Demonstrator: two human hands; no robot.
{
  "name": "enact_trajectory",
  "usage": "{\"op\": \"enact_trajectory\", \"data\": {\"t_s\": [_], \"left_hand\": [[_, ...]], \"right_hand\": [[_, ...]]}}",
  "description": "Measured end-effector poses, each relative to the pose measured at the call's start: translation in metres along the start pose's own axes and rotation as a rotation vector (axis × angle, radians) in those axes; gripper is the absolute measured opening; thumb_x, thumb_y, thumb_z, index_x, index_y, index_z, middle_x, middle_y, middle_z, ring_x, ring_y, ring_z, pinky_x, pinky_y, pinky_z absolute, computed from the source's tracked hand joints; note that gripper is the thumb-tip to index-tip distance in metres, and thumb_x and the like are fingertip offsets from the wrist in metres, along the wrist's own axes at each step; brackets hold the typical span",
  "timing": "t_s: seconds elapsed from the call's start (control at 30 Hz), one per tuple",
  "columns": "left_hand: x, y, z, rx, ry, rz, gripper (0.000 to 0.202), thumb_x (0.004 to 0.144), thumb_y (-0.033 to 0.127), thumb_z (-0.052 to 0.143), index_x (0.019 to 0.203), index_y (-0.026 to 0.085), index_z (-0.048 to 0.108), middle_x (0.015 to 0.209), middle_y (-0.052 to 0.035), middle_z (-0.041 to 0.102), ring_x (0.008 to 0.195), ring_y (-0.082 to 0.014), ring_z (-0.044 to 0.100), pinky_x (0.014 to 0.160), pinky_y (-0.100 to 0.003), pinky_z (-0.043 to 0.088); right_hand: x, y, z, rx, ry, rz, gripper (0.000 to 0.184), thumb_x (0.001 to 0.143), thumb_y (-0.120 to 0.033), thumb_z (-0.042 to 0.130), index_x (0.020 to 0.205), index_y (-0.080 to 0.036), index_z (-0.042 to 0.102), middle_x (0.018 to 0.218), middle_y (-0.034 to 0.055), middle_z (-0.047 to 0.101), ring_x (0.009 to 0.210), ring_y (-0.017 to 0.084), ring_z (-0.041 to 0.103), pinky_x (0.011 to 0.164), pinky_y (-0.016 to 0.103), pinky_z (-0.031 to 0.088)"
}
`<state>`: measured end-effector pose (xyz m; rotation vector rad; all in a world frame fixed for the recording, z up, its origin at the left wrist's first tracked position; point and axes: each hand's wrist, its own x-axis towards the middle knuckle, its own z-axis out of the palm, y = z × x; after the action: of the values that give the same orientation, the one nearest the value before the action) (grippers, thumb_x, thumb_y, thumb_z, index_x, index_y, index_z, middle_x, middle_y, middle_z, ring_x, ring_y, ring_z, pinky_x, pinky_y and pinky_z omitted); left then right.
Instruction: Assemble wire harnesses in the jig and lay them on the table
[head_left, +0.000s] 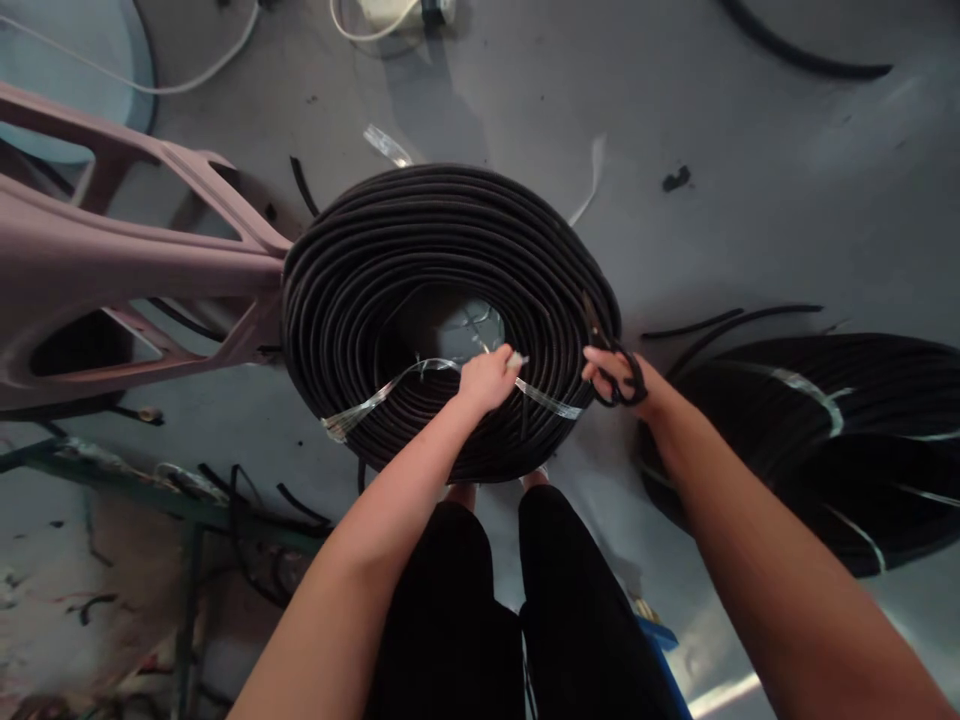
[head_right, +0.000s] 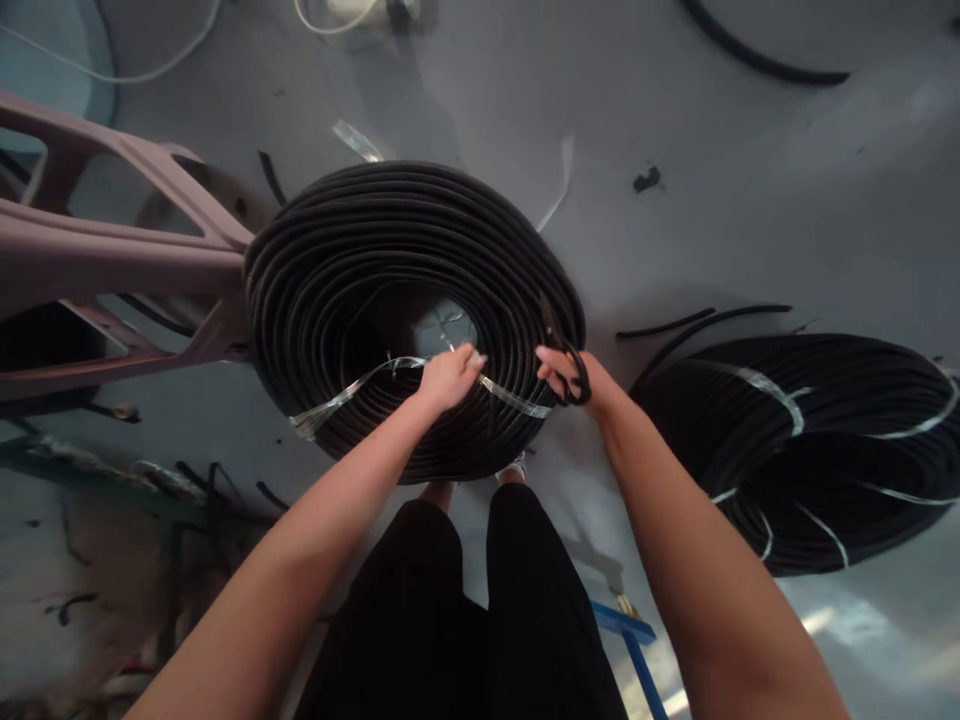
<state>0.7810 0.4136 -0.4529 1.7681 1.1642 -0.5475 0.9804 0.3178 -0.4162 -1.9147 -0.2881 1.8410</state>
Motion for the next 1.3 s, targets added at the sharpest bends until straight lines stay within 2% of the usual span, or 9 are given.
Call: {"op": "enact_trajectory", "data": {"t_s": [0.17,0.23,0.33,0.43,0.57,0.73,0.9,1.13,1.3], "left_hand": [[-0.020,-0.014,0.031,0.192,-0.180,0.200,0.046,0.090,0.028,0.054,0.136,0.032,0.050,0.102,-0.0072,0.072,0.095,-0.0248,0.068,0.082,-0.032,0.047],[-0.015,-0.014,0.036,0.279,-0.178,0.277,0.047,0.090,0.025,0.052,0.137,0.029,0.049,0.103,-0.0073,0.072,0.094,-0.0241,0.069,0.080,-0.031,0.048],[-0.005,-0.012,0.033,0.373,-0.178,0.377,0.033,0.092,0.023,0.046,0.123,0.025,0.058,0.102,-0.0077,0.072,0.093,-0.0239,0.069,0.077,-0.031,0.048],[0.005,-0.007,0.023,0.441,-0.236,0.421,0.025,0.092,0.020,0.045,0.107,0.022,0.065,0.097,-0.0083,0.071,0.092,-0.0242,0.069,0.076,-0.031,0.049],[0.015,-0.003,0.016,0.441,-0.291,0.463,0.021,0.089,0.020,0.048,0.100,0.018,0.066,0.100,-0.0092,0.069,0.096,-0.0237,0.066,0.080,-0.031,0.049],[0.012,-0.010,0.026,0.351,-0.236,0.493,0.021,0.092,0.017,0.044,0.103,0.014,0.062,0.112,-0.0102,0.060,0.093,-0.0193,0.064,0.081,-0.029,0.050],[0.002,-0.016,0.033,0.301,-0.169,0.459,0.018,0.094,0.016,0.043,0.104,0.015,0.058,0.112,-0.0092,0.057,0.095,-0.0187,0.063,0.080,-0.029,0.050],[-0.001,-0.015,0.031,0.259,-0.240,0.477,0.018,0.087,0.014,0.050,0.103,0.015,0.059,0.101,-0.0086,0.066,0.092,-0.0217,0.066,0.079,-0.030,0.049],[-0.005,-0.016,0.041,0.149,-0.213,0.516,0.017,0.084,0.016,0.054,0.098,0.016,0.063,0.095,-0.0080,0.069,0.088,-0.0217,0.066,0.077,-0.029,0.048]], "right_hand": [[-0.061,0.068,0.014,0.031,-0.097,0.240,0.071,0.066,-0.085,0.057,0.076,-0.015,0.061,0.049,-0.0003,0.048,0.047,0.012,0.043,0.049,0.026,0.034],[-0.068,0.091,0.027,0.055,-0.124,0.299,0.074,0.064,-0.087,0.055,0.078,-0.015,0.060,0.050,-0.0002,0.049,0.048,0.013,0.044,0.051,0.026,0.034],[-0.065,0.111,0.046,0.084,-0.194,0.342,0.074,0.064,-0.086,0.055,0.079,-0.014,0.060,0.052,-0.0003,0.049,0.051,0.013,0.045,0.053,0.026,0.033],[-0.059,0.117,0.057,0.113,-0.244,0.355,0.072,0.067,-0.084,0.056,0.081,-0.013,0.061,0.054,-0.0002,0.050,0.052,0.012,0.046,0.055,0.026,0.034],[-0.058,0.121,0.060,0.144,-0.238,0.361,0.072,0.068,-0.083,0.056,0.084,-0.013,0.062,0.055,0.0000,0.052,0.053,0.012,0.046,0.055,0.026,0.033],[-0.055,0.129,0.064,0.170,-0.239,0.387,0.069,0.069,-0.080,0.058,0.084,-0.013,0.063,0.054,-0.0002,0.053,0.052,0.012,0.047,0.054,0.025,0.033],[-0.048,0.130,0.066,0.172,-0.234,0.390,0.066,0.072,-0.078,0.056,0.076,-0.012,0.064,0.050,0.0001,0.049,0.048,0.012,0.047,0.052,0.025,0.034],[-0.052,0.124,0.066,0.258,-0.247,0.359,0.067,0.070,-0.080,0.056,0.071,-0.013,0.064,0.046,-0.0003,0.045,0.046,0.012,0.044,0.050,0.026,0.036],[-0.045,0.120,0.069,0.284,-0.232,0.348,0.068,0.065,-0.081,0.059,0.065,-0.013,0.063,0.041,-0.0013,0.040,0.040,0.011,0.040,0.045,0.025,0.033]]}}
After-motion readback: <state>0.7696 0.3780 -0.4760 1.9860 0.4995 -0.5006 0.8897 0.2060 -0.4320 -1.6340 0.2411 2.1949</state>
